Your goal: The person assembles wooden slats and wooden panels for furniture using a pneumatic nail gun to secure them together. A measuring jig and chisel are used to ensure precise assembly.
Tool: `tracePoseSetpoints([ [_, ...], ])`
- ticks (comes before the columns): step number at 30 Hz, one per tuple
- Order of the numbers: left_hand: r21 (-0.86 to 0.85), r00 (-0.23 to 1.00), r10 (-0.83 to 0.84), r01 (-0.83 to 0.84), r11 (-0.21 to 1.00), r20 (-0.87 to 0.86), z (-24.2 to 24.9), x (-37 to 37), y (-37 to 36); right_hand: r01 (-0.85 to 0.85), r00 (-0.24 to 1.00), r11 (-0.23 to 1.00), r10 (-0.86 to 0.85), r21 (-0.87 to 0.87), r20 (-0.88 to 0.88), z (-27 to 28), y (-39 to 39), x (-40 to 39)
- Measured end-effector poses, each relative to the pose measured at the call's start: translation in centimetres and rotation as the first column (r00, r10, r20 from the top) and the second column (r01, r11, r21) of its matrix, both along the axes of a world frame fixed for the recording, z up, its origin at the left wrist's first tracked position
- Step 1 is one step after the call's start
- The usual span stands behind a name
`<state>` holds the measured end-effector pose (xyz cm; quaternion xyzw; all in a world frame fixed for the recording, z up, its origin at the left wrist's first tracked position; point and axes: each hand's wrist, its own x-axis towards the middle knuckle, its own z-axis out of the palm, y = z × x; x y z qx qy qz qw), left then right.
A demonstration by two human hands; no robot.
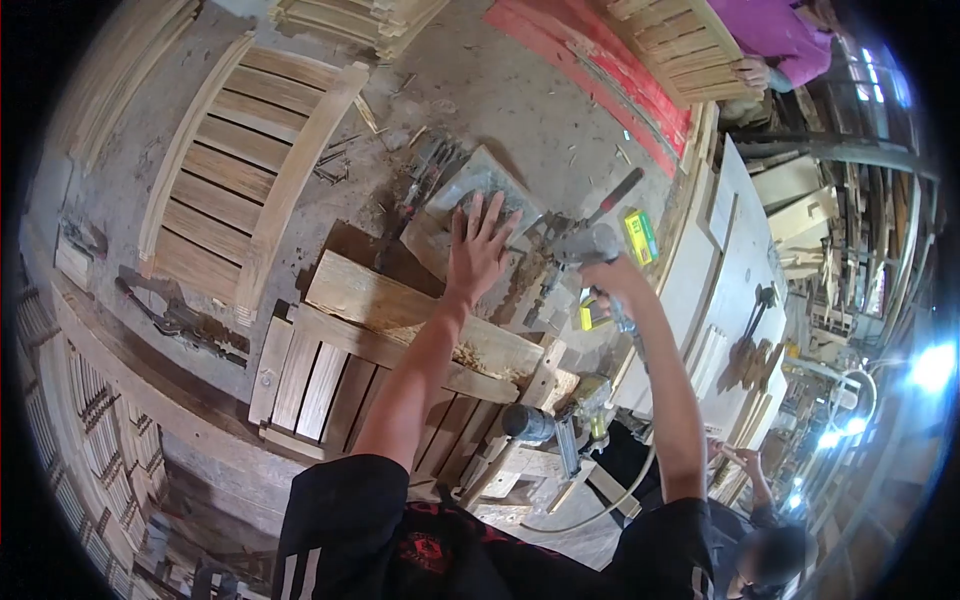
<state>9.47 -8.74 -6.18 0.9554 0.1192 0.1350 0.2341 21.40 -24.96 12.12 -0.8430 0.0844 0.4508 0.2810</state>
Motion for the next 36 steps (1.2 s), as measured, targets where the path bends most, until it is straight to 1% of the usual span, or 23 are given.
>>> tracePoseSetpoints([
  [2, 0.004, 1.000, -0.001, 0.001, 1.000, -0.002, -0.1, -0.2, -0.1, 0.049, 0.999, 0.997, -0.051, 0.062, 0.019, -0.5, -0.9, -0.4],
  [5, -0.012, 1.000, 0.008, -0.007, 1.000, 0.017, -0.1, -0.2, -0.2, 0.059, 0.985, 0.989, -0.080, 0.138, 0.150, -2.0, -1.9, -0.5],
  [8, 0.011, 1.000, 0.004, -0.003, 1.000, -0.027, 0.0, -0.1, -0.3, 0.089, 0.990, 0.986, -0.102, 0.138, 0.096, -1.2, -0.9, -0.3],
  [14, 0.031, 0.999, -0.009, 0.011, 0.999, -0.048, 0.4, -0.2, -0.1, 0.065, 0.995, 0.991, -0.075, 0.120, 0.073, -1.0, -0.4, -0.1],
  [17, 0.048, 0.997, -0.009, 0.012, 0.999, -0.080, 0.3, -0.1, -0.2, 0.063, 0.992, 0.988, -0.078, 0.143, 0.103, -1.3, -0.8, -0.4],
  [20, 0.037, 0.997, -0.004, 0.006, 0.999, -0.071, 0.5, -0.2, -0.2, 0.068, 0.987, 0.987, -0.087, 0.145, 0.134, -1.6, -1.0, -0.5],
  [23, 0.048, 0.998, -0.004, 0.007, 0.999, -0.065, 0.1, -0.1, -0.2, 0.056, 0.994, 0.990, -0.068, 0.133, 0.088, -1.4, -0.8, -0.5],
  [26, 0.052, 0.999, 0.001, 0.001, 0.999, -0.052, 0.2, -0.2, -0.2, -0.015, 0.992, 0.997, 0.005, 0.081, 0.128, -0.7, 0.5, -0.7],
  [29, 0.039, 0.999, 0.003, -0.001, 0.999, -0.050, 0.4, -0.3, -0.2, -0.102, 0.979, 0.992, 0.113, -0.074, 0.170, -2.2, 0.5, 0.2],
  [31, 0.028, 1.000, -0.003, 0.004, 1.000, -0.029, 0.3, -0.2, -0.1, -0.135, 0.978, 0.985, 0.149, -0.106, 0.145, -1.7, 1.3, 0.5],
  [35, 0.033, 1.000, -0.001, 0.002, 0.999, -0.031, 0.6, -0.3, 0.0, -0.164, 0.977, 0.979, 0.179, -0.124, 0.113, -0.9, 1.1, 1.1],
  [36, 0.032, 0.999, -0.001, 0.002, 0.999, -0.035, 0.6, -0.3, 0.0, -0.156, 0.979, 0.982, 0.168, -0.107, 0.116, -0.7, 1.1, 1.0],
])
